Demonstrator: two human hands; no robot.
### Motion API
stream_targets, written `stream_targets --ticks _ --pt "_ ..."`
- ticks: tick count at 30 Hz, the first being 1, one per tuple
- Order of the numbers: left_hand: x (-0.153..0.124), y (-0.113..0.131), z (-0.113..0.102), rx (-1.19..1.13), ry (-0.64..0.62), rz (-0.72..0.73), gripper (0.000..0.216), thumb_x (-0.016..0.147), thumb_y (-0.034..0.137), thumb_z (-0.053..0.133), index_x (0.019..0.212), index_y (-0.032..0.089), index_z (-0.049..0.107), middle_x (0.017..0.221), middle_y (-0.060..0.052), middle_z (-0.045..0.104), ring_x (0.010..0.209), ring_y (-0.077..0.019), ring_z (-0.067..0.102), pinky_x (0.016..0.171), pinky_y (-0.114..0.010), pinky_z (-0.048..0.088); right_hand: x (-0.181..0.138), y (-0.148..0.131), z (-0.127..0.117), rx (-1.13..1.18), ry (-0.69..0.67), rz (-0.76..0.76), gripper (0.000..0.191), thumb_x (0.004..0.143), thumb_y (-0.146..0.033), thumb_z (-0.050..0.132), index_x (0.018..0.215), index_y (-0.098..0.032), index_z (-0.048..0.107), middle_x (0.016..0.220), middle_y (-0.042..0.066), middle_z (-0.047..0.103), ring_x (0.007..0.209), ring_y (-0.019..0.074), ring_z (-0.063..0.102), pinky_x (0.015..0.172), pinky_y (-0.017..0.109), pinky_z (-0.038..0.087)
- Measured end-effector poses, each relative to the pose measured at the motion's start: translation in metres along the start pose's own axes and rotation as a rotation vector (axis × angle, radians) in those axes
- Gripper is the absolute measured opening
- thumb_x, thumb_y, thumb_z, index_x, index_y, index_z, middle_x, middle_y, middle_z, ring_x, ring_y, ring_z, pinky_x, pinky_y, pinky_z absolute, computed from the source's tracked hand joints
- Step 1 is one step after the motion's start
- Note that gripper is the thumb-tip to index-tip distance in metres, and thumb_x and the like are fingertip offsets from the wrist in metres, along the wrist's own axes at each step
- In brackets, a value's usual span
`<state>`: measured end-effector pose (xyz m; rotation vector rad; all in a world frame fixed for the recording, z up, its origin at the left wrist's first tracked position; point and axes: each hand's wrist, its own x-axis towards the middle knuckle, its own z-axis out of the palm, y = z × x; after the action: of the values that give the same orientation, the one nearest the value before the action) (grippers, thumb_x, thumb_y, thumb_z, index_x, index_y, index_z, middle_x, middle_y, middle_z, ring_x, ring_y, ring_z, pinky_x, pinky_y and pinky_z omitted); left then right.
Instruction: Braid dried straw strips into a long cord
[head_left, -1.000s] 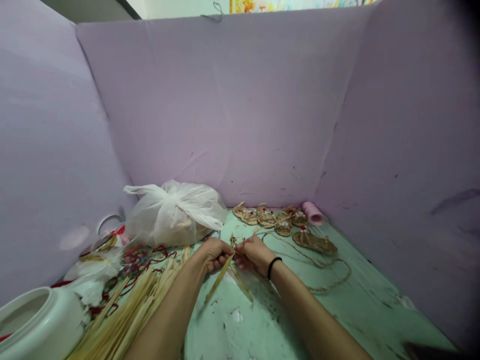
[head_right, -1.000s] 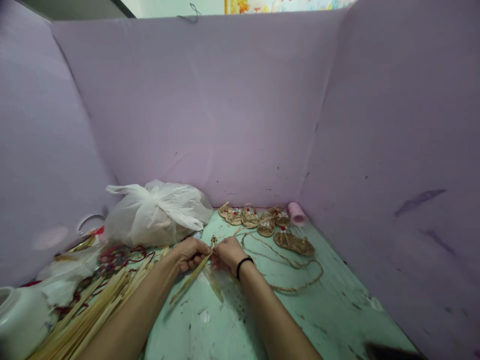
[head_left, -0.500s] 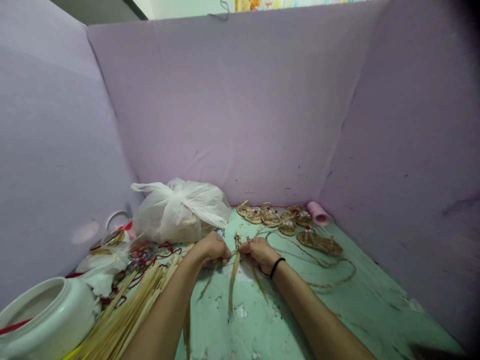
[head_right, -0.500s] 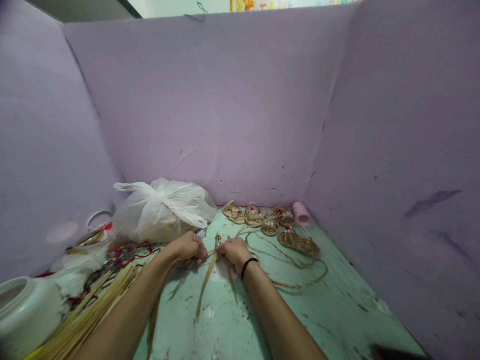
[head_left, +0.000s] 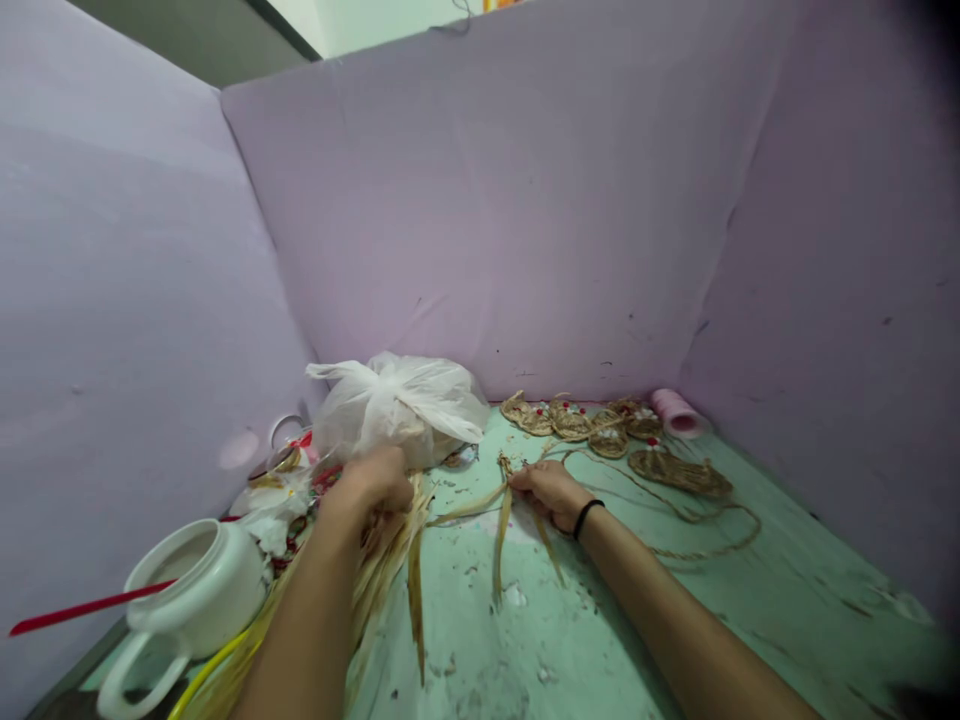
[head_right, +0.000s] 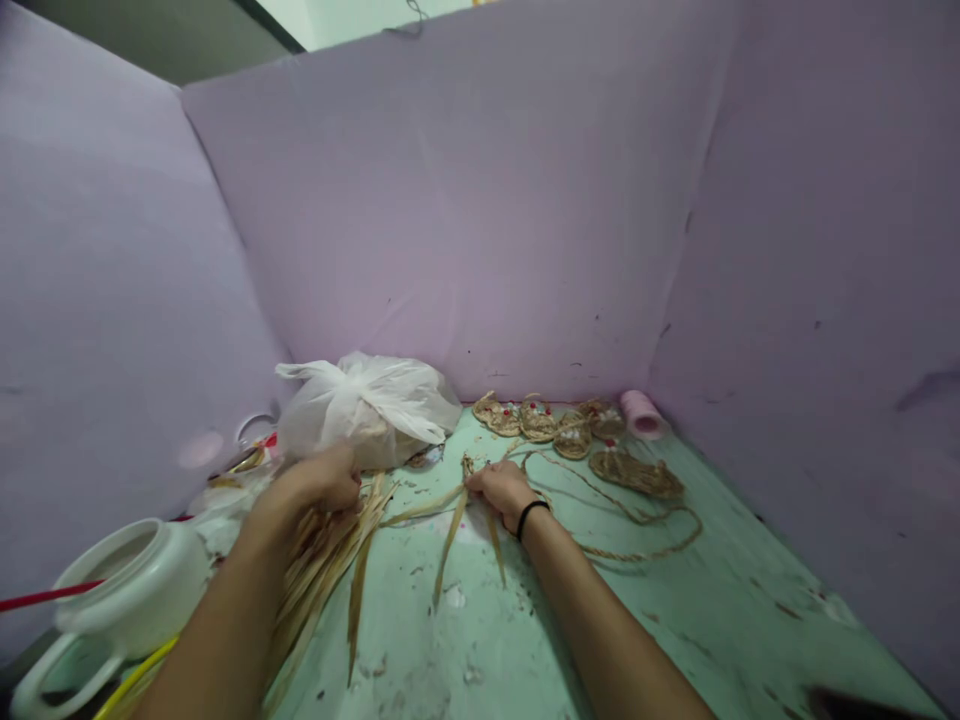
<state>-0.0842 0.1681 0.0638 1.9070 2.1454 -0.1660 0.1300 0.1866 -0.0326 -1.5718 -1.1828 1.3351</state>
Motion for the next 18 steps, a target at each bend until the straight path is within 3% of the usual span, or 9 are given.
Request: stream_targets --ticks 4,7,14,18 --pt "0.022 -0.001 0.016 0.007 0.175 -0.054 0.017 0.051 0.017 0.058 0.066 0.014 0.065 0.079 -0.015 0.067 0.075 -0.0257 0.061 0.059 -0.027 0.041 -0.003 -0.003 -0.002 -0.031 -0.031 0.013 0.02 0.058 -0.009 0.052 0.042 -0.015 0.041 0.031 -0.007 0.028 0.028 0.0025 0.018 0.032 0.019 0.009" --pt "0.031 0.0 0.025 -0.059 0.215 -0.104 0.022 0.053 0.021 0.059 0.073 0.014 0.066 0.088 -0.017 0.066 0.084 -0.0266 0.06 0.062 -0.026 0.041 -0.004 -0.004 -0.003 -0.045 -0.029 0.008 0.02 0.058 -0.008 0.052 0.042 -0.015 0.041 0.031 -0.008 0.026 0.028 0.0027 0.017 0.032 0.02 0.009" --pt "0.038 0.01 0.044 -0.068 0.265 -0.133 0.038 0.059 0.039 0.057 0.086 0.014 0.065 0.096 -0.019 0.064 0.092 -0.0308 0.058 0.067 -0.032 0.042 -0.003 -0.002 -0.002 -0.076 -0.03 0.002 0.021 0.058 -0.008 0.052 0.042 -0.015 0.041 0.032 -0.007 0.028 0.028 0.0029 0.018 0.033 0.02 0.009" --pt "0.045 0.01 0.052 -0.116 0.299 -0.133 0.027 0.058 0.026 0.055 0.079 0.014 0.066 0.089 -0.016 0.065 0.085 -0.0294 0.06 0.063 -0.031 0.041 -0.002 -0.002 -0.002 -0.099 -0.017 0.001 0.02 0.058 -0.008 0.053 0.043 -0.015 0.042 0.033 -0.007 0.029 0.029 0.0027 0.019 0.033 0.02 0.01"
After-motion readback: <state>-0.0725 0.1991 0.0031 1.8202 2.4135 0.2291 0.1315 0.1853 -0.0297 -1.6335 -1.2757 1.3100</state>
